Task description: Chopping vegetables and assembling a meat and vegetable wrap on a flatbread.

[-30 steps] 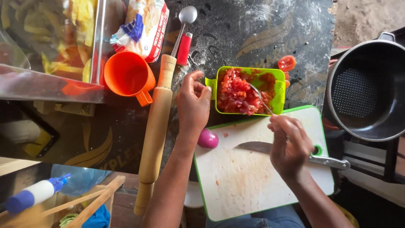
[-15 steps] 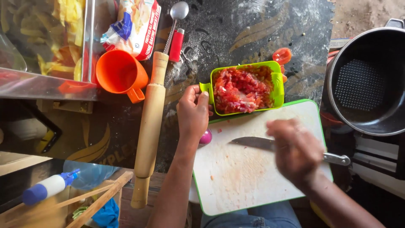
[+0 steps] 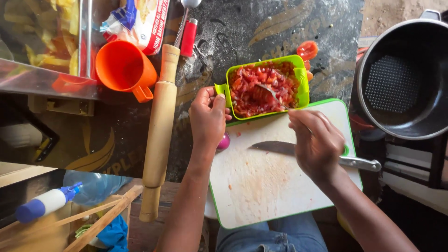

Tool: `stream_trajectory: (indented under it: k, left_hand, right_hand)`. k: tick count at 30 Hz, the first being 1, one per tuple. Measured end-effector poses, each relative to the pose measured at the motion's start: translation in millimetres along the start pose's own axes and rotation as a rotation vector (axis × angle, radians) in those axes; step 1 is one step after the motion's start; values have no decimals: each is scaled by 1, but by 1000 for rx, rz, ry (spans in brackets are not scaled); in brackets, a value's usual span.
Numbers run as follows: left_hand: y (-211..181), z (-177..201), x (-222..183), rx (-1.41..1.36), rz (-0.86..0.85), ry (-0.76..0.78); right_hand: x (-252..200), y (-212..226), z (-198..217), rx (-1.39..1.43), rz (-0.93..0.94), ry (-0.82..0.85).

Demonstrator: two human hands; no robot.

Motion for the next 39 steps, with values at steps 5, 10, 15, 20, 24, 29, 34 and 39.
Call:
stream_trajectory:
  k: [5, 10, 15, 20, 24, 29, 34, 39]
  left_hand:
    - [1, 1, 3, 7, 32, 25]
    - [5, -1, 0, -40, 126, 41]
    - [32, -7, -1, -219, 275, 35]
    - [35, -19, -6, -305, 248, 79]
    - [29, -18, -13, -324, 298, 83]
    - [52, -20, -1, -359, 286, 101]
    - [53, -23, 4, -336, 280, 153]
    - [48, -18, 10, -352, 238, 132]
  right_hand:
    - [-6, 21, -8, -24, -6, 117]
    - [2, 13, 14, -48, -21, 62]
    - [-23, 6, 14, -213, -43, 23]
    - [-42, -33, -4, -132, -229, -230]
    - [-39, -39, -8, 111, -447, -330]
    - [-27, 5, -3, 3, -197, -228]
    - [-21, -27, -9, -116, -58, -42]
    - [6, 5, 9, -88, -87, -10]
Point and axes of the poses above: each hand's wrist, its own x-axis towards the middle knuckle, its own z-axis out of the back of the hand, y = z × x, the point moved 10 cm from there along x, towards the middle knuckle, and after that the axes turned 2 degrees about z, right-handed, at the moved point
